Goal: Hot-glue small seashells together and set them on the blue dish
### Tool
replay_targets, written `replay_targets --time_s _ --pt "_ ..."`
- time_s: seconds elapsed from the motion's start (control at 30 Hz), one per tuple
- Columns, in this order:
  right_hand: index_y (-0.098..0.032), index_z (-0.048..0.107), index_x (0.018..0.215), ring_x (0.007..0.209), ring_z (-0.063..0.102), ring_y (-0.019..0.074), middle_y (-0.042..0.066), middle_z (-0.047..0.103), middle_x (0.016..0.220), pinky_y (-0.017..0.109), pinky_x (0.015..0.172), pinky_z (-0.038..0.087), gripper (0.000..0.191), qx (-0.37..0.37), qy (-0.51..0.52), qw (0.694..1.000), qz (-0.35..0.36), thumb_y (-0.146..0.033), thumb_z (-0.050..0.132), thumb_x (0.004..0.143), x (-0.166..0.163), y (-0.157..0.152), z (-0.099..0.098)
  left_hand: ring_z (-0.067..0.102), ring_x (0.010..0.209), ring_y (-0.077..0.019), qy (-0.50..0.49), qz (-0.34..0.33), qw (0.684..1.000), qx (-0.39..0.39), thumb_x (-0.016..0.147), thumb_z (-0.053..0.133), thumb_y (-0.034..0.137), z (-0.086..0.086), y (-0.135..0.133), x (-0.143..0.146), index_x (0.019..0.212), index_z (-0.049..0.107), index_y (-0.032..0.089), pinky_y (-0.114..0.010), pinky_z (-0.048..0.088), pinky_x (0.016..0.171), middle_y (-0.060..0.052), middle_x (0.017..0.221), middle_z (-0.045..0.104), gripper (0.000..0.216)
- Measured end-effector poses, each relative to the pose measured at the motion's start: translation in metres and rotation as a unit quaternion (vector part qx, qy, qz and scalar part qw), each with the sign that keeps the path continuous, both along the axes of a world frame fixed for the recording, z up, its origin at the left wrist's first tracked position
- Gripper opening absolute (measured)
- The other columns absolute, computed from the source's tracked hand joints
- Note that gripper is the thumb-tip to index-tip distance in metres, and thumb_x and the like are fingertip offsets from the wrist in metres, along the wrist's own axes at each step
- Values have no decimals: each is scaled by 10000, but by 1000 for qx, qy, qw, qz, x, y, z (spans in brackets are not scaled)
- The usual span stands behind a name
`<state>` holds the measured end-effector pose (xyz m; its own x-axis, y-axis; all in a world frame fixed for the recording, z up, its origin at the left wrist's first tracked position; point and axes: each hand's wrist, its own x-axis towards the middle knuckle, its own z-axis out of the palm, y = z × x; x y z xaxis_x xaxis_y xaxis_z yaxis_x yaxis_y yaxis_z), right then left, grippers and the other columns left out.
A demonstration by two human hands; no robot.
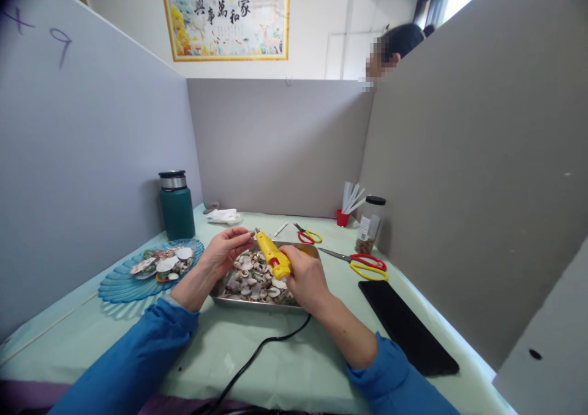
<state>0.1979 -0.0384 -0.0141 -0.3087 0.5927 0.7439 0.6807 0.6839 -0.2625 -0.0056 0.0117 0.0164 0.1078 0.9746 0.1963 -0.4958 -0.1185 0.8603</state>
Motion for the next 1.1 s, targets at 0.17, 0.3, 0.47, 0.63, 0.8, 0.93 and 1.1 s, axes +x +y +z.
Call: replay_targets --time_s 0.17,0.3,0.47,0.63,0.8,0.93,1.1 --pt "-196 523 1066 842 598 193 51 649 981 276 709 440 401 -2 -1 1000 -2 -69 469 690 0 0 0 651 653 -117 3 2 1000 2 537 805 119 -1 0 0 724 638 101 -221 536 684 -39 697 678 252" --pt "-199 521 1077 852 597 196 49 649 1001 278 722 440 393 -9 -19 1000 1 -73 484 707 0 1 -1 659 680 -127 4 -5 1000 5 535 809 130 -1 1 0 732 638 100 -230 535 707 -45 720 684 263" --pt "-208 522 1089 850 601 192 44 653 1015 273 720 443 394 -5 -29 1000 7 -75 488 720 0 0 -1 657 684 -126 1 -8 1000 11 536 809 129 -1 0 0 730 638 103 -238 532 718 -33 703 682 259" --pt "-199 530 1076 851 605 194 48 656 1010 279 723 447 412 0 -26 1000 3 -64 481 690 0 -1 -1 656 679 -126 4 0 1000 5 528 810 128 0 -1 0 714 635 103 -235 530 713 -36 699 683 258" --pt "-198 529 1064 843 608 195 53 658 982 281 710 448 405 0 -5 1000 -1 -70 472 684 0 -1 0 653 659 -117 3 1 1000 0 535 803 117 -1 0 0 713 635 103 -222 531 697 -38 699 681 245" --pt "-198 532 1071 858 608 194 50 654 995 281 719 449 407 3 3 1000 -5 -70 470 690 0 0 0 654 654 -118 1 1 1000 -3 536 802 113 -1 1 -1 716 637 103 -216 534 682 -37 692 678 244" --pt "-193 537 1063 848 610 195 52 655 977 278 703 448 389 0 6 1000 -10 -81 469 698 0 0 1 656 662 -119 2 1 1000 1 543 800 115 -1 1 -1 722 636 100 -216 535 689 -44 706 683 244"
